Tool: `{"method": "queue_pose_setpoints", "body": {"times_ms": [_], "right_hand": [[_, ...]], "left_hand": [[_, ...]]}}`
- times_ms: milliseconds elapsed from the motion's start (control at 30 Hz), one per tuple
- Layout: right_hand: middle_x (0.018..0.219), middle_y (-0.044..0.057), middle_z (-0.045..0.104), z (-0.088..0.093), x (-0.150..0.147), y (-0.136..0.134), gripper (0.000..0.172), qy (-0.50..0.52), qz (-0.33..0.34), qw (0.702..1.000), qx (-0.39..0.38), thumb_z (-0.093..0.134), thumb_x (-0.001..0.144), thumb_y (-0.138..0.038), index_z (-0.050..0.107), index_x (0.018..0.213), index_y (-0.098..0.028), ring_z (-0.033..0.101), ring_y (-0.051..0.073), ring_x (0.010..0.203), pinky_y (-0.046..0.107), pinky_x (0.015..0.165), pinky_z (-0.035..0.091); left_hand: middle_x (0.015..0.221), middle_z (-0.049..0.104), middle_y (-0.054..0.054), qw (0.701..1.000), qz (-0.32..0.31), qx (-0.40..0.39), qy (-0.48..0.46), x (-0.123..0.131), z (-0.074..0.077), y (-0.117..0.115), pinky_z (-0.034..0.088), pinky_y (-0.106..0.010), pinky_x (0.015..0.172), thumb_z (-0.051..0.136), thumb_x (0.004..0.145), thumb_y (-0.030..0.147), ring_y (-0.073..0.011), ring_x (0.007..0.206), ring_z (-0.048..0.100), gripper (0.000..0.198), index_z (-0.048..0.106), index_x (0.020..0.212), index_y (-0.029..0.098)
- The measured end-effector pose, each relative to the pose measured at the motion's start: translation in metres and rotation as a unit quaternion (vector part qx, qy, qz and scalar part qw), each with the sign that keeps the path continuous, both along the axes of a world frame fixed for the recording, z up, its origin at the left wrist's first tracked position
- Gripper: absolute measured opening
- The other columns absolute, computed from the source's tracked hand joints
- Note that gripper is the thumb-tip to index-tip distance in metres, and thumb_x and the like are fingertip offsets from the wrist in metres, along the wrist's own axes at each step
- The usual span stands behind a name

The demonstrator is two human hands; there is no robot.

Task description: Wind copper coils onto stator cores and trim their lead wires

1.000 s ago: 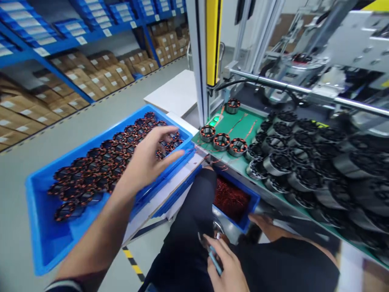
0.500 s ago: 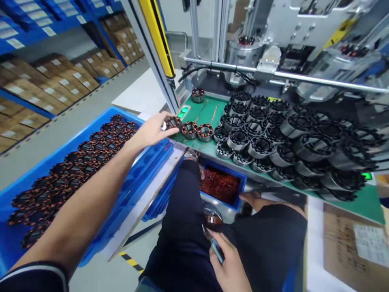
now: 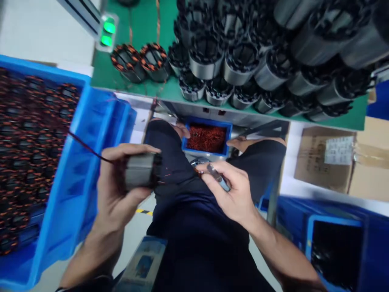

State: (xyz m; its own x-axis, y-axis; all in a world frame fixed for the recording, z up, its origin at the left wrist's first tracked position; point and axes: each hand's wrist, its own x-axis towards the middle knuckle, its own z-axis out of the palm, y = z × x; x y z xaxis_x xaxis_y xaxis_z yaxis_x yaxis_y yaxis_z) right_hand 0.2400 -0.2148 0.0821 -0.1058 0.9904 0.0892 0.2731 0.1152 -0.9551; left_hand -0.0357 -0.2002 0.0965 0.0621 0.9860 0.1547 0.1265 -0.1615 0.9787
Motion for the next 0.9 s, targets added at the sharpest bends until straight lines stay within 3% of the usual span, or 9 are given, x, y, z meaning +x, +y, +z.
{"method": "queue_pose_setpoints", "body": {"times_ms": [67, 133, 267, 367, 467, 567, 667, 767, 900], "right_hand": [[0.089, 0.001, 0.080, 0.020, -0.009, 0.009, 0.017, -0.009, 0.011, 0.999, 0.033, 0.086, 0.107, -0.032, 0.088, 0.123, -0.026, 0.073, 0.016, 0.073, 0.029, 0.079, 0.065], [0.089, 0.001, 0.080, 0.031, -0.016, 0.016, 0.024, -0.018, 0.036, 0.998, 0.050, 0.092, 0.101, -0.033, 0.088, 0.124, -0.027, 0.073, 0.017, 0.072, 0.032, 0.078, 0.066], [0.093, 0.004, 0.083, 0.026, -0.021, 0.019, 0.008, 0.011, 0.039, 0.995, 0.090, 0.085, 0.102, -0.021, 0.088, 0.108, -0.026, 0.077, 0.020, 0.078, 0.036, 0.077, 0.066], [0.091, 0.004, 0.083, 0.015, -0.018, 0.019, 0.011, 0.044, 0.007, 0.994, 0.097, 0.082, 0.102, -0.016, 0.087, 0.101, -0.025, 0.075, 0.019, 0.076, 0.035, 0.075, 0.064], [0.084, 0.002, 0.078, 0.008, -0.019, 0.019, 0.010, 0.054, 0.006, 0.996, 0.075, 0.083, 0.104, -0.017, 0.084, 0.097, -0.024, 0.071, 0.018, 0.071, 0.034, 0.070, 0.060], [0.080, 0.000, 0.074, 0.006, -0.025, 0.018, 0.012, 0.059, 0.031, 0.996, 0.063, 0.083, 0.104, -0.018, 0.080, 0.094, -0.024, 0.068, 0.017, 0.069, 0.032, 0.067, 0.056], [0.082, -0.001, 0.073, 0.007, -0.026, 0.016, 0.012, 0.036, 0.026, 0.998, 0.047, 0.080, 0.107, -0.020, 0.077, 0.096, -0.025, 0.067, 0.016, 0.070, 0.031, 0.068, 0.055], [0.088, -0.001, 0.074, 0.012, -0.015, 0.009, 0.001, -0.016, 0.037, 0.999, -0.023, 0.079, 0.110, -0.026, 0.079, 0.109, -0.026, 0.067, 0.016, 0.074, 0.031, 0.073, 0.059], [0.101, 0.001, 0.076, 0.021, 0.005, -0.010, 0.035, -0.056, 0.086, 0.992, -0.079, 0.070, 0.111, -0.020, 0.077, 0.145, -0.028, 0.070, 0.017, 0.085, 0.030, 0.083, 0.062]], "left_hand": [[0.138, 0.078, -0.010, 0.993, -0.083, 0.034, 0.074, 0.015, -0.012, -0.009, 0.066, -0.043, 0.107, 0.098, 0.095, 0.049, -0.0328, 0.130, 0.077, 0.066, 0.070, 0.152, 0.031], [0.143, 0.079, -0.010, 0.982, -0.118, 0.045, 0.137, 0.024, -0.017, -0.011, 0.066, -0.042, 0.109, 0.095, 0.098, 0.048, -0.0329, 0.131, 0.079, 0.062, 0.070, 0.153, 0.032], [0.150, 0.076, -0.009, 0.972, -0.135, 0.026, 0.191, 0.031, -0.012, -0.010, 0.069, -0.039, 0.103, 0.085, 0.107, 0.044, -0.0317, 0.135, 0.079, 0.050, 0.068, 0.153, 0.034], [0.149, 0.073, -0.010, 0.983, -0.116, 0.029, 0.137, 0.032, -0.013, -0.013, 0.068, -0.042, 0.108, 0.088, 0.105, 0.036, -0.0309, 0.141, 0.074, 0.053, 0.063, 0.153, 0.033], [0.156, 0.066, -0.012, 0.993, -0.113, -0.030, 0.015, 0.036, -0.022, -0.020, 0.066, -0.046, 0.113, 0.086, 0.106, 0.031, -0.0300, 0.144, 0.068, 0.049, 0.059, 0.147, 0.033], [0.153, 0.061, -0.010, 0.978, -0.094, -0.135, -0.127, 0.048, -0.030, -0.027, 0.067, -0.041, 0.101, 0.073, 0.115, 0.043, -0.0275, 0.137, 0.067, 0.026, 0.056, 0.132, 0.033], [0.146, 0.058, -0.007, 0.950, -0.062, -0.212, -0.219, 0.061, -0.031, -0.029, 0.064, -0.031, 0.080, 0.069, 0.117, 0.046, -0.0214, 0.116, 0.069, 0.022, 0.052, 0.119, 0.032], [0.148, 0.055, -0.007, 0.953, -0.013, -0.209, -0.219, 0.066, -0.031, -0.025, 0.061, -0.029, 0.074, 0.075, 0.113, 0.045, -0.0201, 0.111, 0.068, 0.028, 0.051, 0.119, 0.032], [0.147, 0.055, -0.008, 0.982, 0.057, -0.128, -0.127, 0.063, -0.036, -0.019, 0.066, -0.043, 0.103, 0.079, 0.110, 0.054, -0.0298, 0.140, 0.062, 0.037, 0.051, 0.121, 0.032]]}}
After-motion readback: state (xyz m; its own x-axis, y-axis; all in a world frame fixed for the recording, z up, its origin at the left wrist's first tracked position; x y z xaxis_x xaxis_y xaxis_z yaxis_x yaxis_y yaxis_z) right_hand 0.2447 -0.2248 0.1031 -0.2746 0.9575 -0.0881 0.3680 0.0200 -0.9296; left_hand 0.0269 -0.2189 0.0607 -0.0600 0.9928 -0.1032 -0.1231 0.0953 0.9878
